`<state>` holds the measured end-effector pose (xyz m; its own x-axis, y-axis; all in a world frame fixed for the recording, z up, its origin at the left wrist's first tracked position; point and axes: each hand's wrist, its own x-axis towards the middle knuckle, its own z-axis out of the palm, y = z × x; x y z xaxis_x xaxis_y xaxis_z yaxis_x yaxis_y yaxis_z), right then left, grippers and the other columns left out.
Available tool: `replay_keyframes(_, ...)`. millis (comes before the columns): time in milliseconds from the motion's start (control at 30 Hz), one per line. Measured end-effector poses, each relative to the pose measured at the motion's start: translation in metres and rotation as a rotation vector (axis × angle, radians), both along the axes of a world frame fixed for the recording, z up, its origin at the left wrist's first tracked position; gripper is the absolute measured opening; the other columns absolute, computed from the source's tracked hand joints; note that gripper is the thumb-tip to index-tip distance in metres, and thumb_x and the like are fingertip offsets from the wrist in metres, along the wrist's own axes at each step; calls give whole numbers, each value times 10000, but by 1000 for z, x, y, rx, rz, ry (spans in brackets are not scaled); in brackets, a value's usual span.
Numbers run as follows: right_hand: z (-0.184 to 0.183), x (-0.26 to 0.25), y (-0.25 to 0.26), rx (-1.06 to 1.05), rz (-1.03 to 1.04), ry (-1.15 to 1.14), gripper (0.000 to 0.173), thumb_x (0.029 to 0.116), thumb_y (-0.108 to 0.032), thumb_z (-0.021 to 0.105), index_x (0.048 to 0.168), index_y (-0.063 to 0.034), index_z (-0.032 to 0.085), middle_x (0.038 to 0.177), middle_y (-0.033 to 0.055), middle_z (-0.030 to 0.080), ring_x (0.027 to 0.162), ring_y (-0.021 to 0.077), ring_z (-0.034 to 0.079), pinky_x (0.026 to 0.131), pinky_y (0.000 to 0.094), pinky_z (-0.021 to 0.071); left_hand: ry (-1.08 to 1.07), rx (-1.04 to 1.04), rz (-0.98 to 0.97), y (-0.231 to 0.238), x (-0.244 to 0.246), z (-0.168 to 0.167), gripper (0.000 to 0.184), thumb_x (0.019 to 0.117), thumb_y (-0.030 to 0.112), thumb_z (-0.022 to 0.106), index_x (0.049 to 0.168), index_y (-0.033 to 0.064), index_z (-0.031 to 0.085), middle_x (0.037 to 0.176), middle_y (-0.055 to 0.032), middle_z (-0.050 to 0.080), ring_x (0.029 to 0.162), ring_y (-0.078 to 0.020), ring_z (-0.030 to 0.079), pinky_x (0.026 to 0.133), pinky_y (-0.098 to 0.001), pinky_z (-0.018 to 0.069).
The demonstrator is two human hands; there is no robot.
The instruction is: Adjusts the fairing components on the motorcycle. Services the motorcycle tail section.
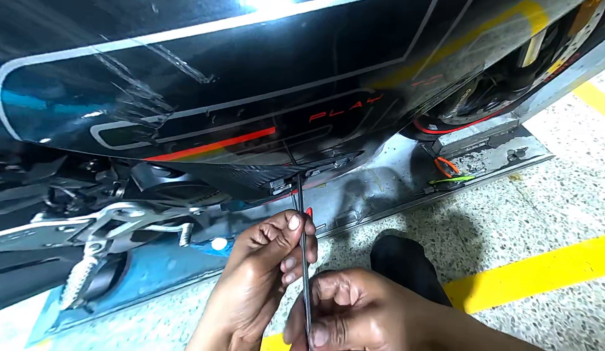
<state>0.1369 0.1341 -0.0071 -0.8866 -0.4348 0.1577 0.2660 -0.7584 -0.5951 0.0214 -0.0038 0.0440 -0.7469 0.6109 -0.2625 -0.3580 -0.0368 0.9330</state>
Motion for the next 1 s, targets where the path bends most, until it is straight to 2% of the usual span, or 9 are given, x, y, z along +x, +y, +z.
replay_keyframes(133,1,-1,-6,30,7,-108,150,992,11,546,1104,-84,513,907,-13,640,791,125,690,745,349,622,-31,-61,-24,-3,0,2,343,1078,250,449,959,80,723,737,-42,683,501,1,545,458,-129,461)
replay_keyframes(200,1,0,-10,-5,1,-122,173,983,3,577,1109,-90,503,921,-4,641,791,132,691,737,357,624,-46,-48,-1,-2,0,-4,291,1045,341,574,926,102,690,708,-13,616,498,1,516,459,-133,463)
replay_keyframes(367,-3,-3,-2,-44,1,-7,287,1031,1,472,1307,26,547,1121,115,662,981,251,710,861,466,622,-19,43,44,4,0,-5,233,1025,139,563,855,61,703,602,-12,577,442,25,465,416,-109,409)
replay_keyframes(467,-3,-4,-2,25,-24,-41,133,1010,10,509,1101,-52,583,946,13,690,839,155,720,773,363,630,5,-24,22,6,-1,0,314,1046,141,486,859,64,727,611,-25,631,446,28,494,418,-104,408)
replay_keyframes(567,-1,-6,-5,61,-14,-110,151,969,21,591,1074,-75,540,884,-16,658,757,113,694,703,315,622,-2,-92,-14,3,-2,2,386,1091,255,409,939,78,716,731,-50,692,488,5,532,445,-125,442)
replay_keyframes(633,-1,-6,-10,68,-47,-133,186,941,4,656,1057,-82,537,854,-27,636,707,80,654,645,265,587,-20,-85,0,2,-2,-2,329,1060,366,535,917,107,678,705,-12,605,489,-2,488,448,-133,434)
replay_keyframes(700,-1,-5,-11,60,-58,-66,147,981,-37,616,1089,-76,524,920,-11,615,783,98,659,701,298,600,-6,-43,56,6,-2,-5,261,1014,276,628,807,118,654,618,7,552,451,14,450,415,-121,392)
replay_keyframes(833,-3,-6,-3,5,-8,5,238,1041,-21,487,1256,22,580,1046,76,676,925,202,708,830,422,624,16,-13,52,9,-4,-3,273,1032,113,520,839,64,707,591,-26,602,421,33,437,395,-104,364)
replay_keyframes(1000,-2,-9,-3,92,-31,-75,132,983,39,576,1073,-55,561,908,3,695,777,137,725,712,340,638,-8,-54,-43,6,-10,2,379,1092,225,420,948,63,731,708,-45,684,452,30,483,413,-108,396)
